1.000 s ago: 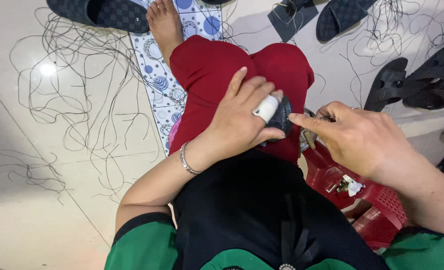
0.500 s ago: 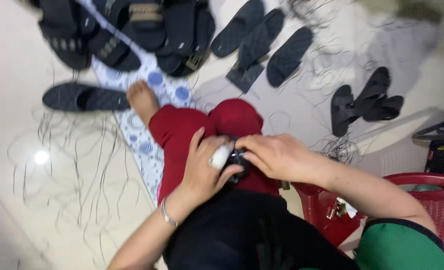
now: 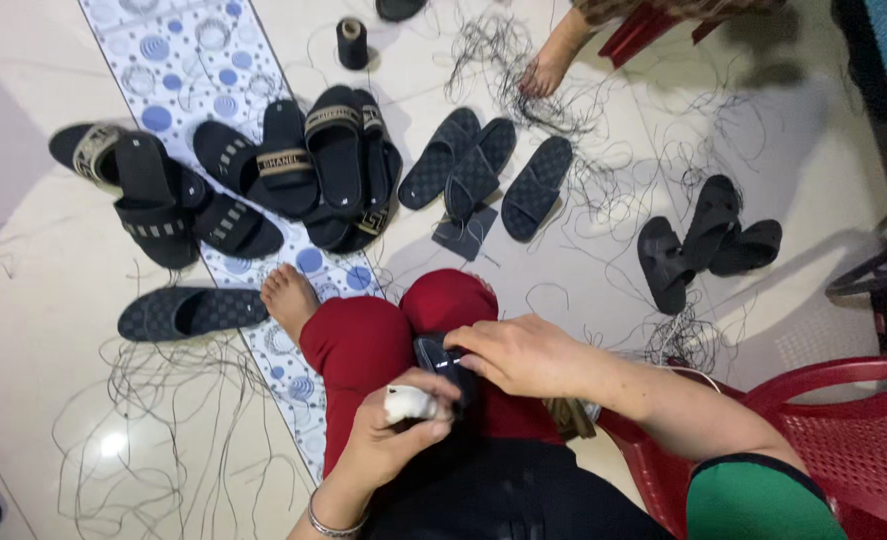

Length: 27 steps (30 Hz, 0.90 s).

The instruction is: The person is hand-sewing a black textured shoe upper using a needle and thread, pulling the thread through the material and tightening each stitch.

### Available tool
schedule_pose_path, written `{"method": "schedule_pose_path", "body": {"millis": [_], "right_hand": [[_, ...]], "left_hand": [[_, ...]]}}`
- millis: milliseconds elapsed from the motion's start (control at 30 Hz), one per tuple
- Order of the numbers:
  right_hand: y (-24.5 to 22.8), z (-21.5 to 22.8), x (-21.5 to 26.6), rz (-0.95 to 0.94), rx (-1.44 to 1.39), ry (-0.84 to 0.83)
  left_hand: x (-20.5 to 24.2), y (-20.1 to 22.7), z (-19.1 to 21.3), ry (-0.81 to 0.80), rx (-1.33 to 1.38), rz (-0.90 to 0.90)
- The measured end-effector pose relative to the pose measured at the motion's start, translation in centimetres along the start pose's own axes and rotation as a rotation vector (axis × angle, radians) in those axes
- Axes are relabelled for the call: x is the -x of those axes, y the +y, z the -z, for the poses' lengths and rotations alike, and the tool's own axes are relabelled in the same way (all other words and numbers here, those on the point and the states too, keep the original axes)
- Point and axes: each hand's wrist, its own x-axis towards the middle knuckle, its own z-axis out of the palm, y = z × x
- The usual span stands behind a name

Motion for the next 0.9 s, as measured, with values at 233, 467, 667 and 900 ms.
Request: {"method": "schedule_pose_path", "body": {"millis": [233, 467, 667, 900], "right_hand": [[1.4, -2.8, 0.9, 0.180, 0.062, 0.261], [1.5, -1.0, 3.7, 0.153, 0.291, 0.047], [5.4, 4.2, 6.9, -0.052, 0.007, -0.215], [6.7, -7.9, 2.5, -0.017, -1.333, 0.109]], "left_hand": [[0.2, -4.0, 0.2, 0.326, -0.348, 0.249], [-0.2, -3.7, -1.1, 0.136, -0.531, 0.305], [-0.7, -5.0, -0.6, 0.308, -0.557, 0.269], [-1.1, -4.1, 0.6, 0.233, -0.558, 0.353]]}}
